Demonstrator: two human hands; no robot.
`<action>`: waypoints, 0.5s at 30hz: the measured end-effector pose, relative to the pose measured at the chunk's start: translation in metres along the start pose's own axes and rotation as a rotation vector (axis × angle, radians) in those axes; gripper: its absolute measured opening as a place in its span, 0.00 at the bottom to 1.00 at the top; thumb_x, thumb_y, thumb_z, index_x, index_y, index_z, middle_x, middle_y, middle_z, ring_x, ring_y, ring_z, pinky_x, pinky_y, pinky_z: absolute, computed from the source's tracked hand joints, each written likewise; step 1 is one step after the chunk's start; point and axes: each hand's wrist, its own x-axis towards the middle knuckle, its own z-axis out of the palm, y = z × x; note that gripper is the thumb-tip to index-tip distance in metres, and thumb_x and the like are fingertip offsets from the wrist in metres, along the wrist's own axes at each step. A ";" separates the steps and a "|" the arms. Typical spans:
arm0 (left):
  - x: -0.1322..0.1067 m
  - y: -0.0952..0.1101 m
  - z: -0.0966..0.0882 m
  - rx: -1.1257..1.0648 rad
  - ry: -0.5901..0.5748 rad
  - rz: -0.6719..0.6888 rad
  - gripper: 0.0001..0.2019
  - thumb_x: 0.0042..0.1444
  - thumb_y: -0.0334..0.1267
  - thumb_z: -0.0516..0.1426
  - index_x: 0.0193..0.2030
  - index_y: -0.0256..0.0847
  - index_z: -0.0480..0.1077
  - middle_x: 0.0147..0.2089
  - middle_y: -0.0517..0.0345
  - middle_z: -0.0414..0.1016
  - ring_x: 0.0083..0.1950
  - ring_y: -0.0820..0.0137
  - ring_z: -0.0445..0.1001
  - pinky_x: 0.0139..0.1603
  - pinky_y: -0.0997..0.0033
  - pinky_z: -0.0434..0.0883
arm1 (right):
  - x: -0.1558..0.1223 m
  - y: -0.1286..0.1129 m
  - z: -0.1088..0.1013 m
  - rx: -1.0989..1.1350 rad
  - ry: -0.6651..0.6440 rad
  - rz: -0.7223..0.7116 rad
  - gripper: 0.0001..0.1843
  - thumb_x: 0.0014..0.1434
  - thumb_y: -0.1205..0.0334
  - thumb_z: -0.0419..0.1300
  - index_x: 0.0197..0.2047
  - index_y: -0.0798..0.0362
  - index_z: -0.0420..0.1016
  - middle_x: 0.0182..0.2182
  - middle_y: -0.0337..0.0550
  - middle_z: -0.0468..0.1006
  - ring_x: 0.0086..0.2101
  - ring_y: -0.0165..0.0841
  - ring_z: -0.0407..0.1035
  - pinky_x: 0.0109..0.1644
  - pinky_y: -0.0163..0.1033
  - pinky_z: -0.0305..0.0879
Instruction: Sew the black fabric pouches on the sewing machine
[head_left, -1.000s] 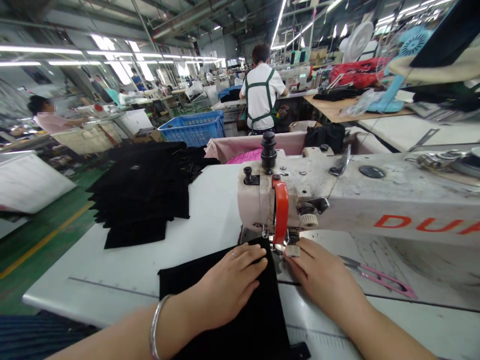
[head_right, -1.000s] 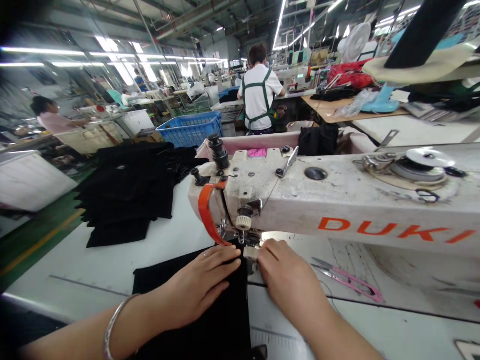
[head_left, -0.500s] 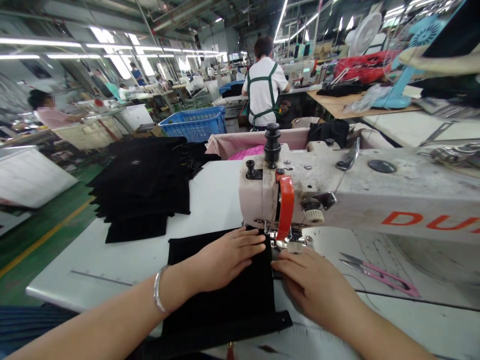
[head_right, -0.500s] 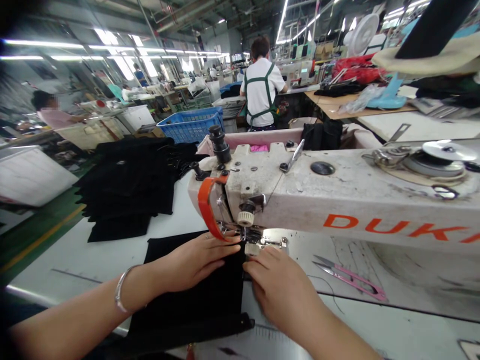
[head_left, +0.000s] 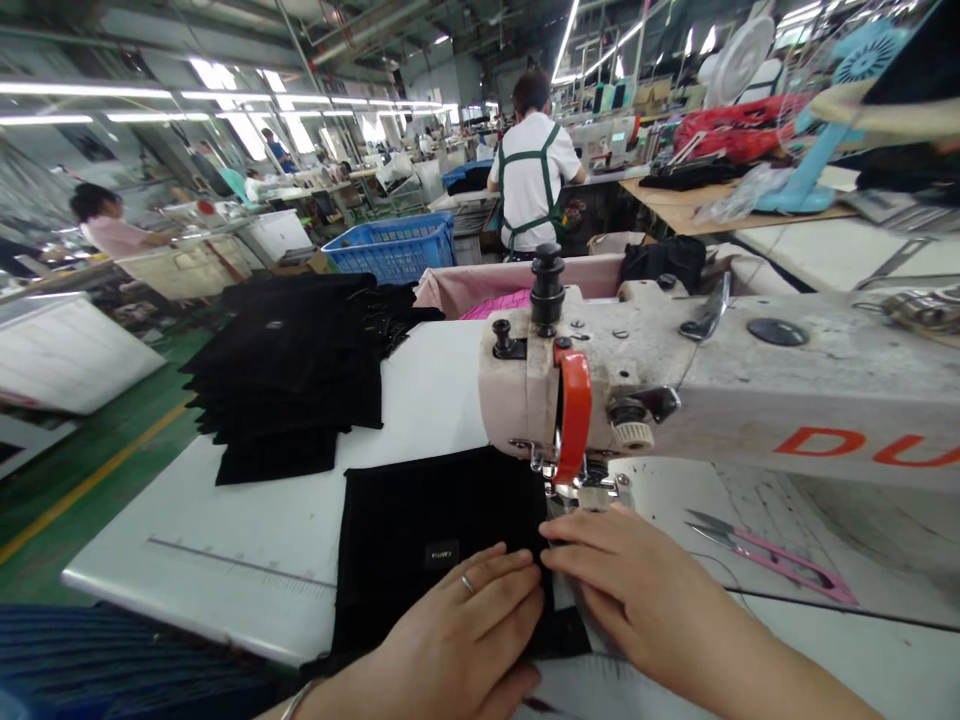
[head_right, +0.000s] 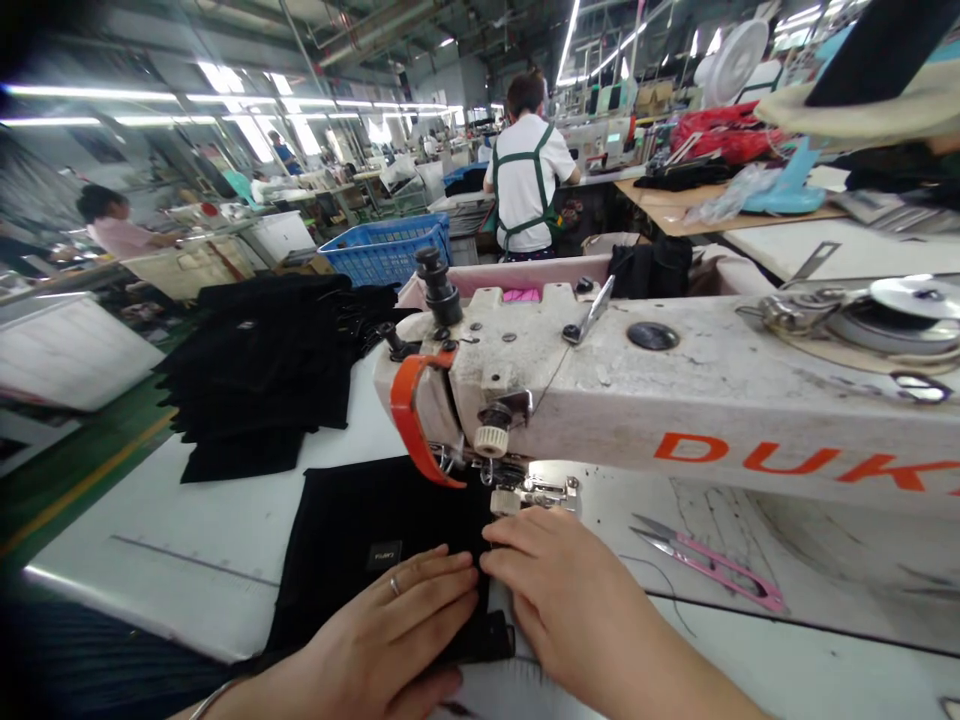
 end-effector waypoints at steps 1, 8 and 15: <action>0.003 -0.001 -0.005 0.008 -0.015 0.000 0.21 0.65 0.42 0.55 0.60 0.31 0.66 0.60 0.47 0.72 0.63 0.59 0.68 0.68 0.59 0.64 | 0.000 0.001 0.002 -0.020 0.009 -0.016 0.20 0.59 0.74 0.51 0.49 0.47 0.75 0.52 0.39 0.77 0.48 0.37 0.70 0.54 0.49 0.65; 0.015 -0.028 -0.005 -0.004 -0.013 0.045 0.22 0.66 0.41 0.54 0.61 0.29 0.65 0.60 0.45 0.71 0.64 0.60 0.66 0.69 0.56 0.62 | 0.005 0.003 0.007 -0.079 0.047 -0.021 0.22 0.55 0.76 0.51 0.48 0.51 0.77 0.49 0.41 0.79 0.45 0.40 0.72 0.50 0.50 0.70; 0.028 -0.057 -0.003 0.046 0.041 0.119 0.20 0.67 0.42 0.51 0.59 0.30 0.65 0.60 0.43 0.71 0.63 0.61 0.67 0.69 0.57 0.62 | 0.005 0.013 0.015 -0.146 0.026 0.083 0.25 0.57 0.75 0.50 0.56 0.51 0.71 0.51 0.49 0.73 0.49 0.43 0.67 0.52 0.54 0.69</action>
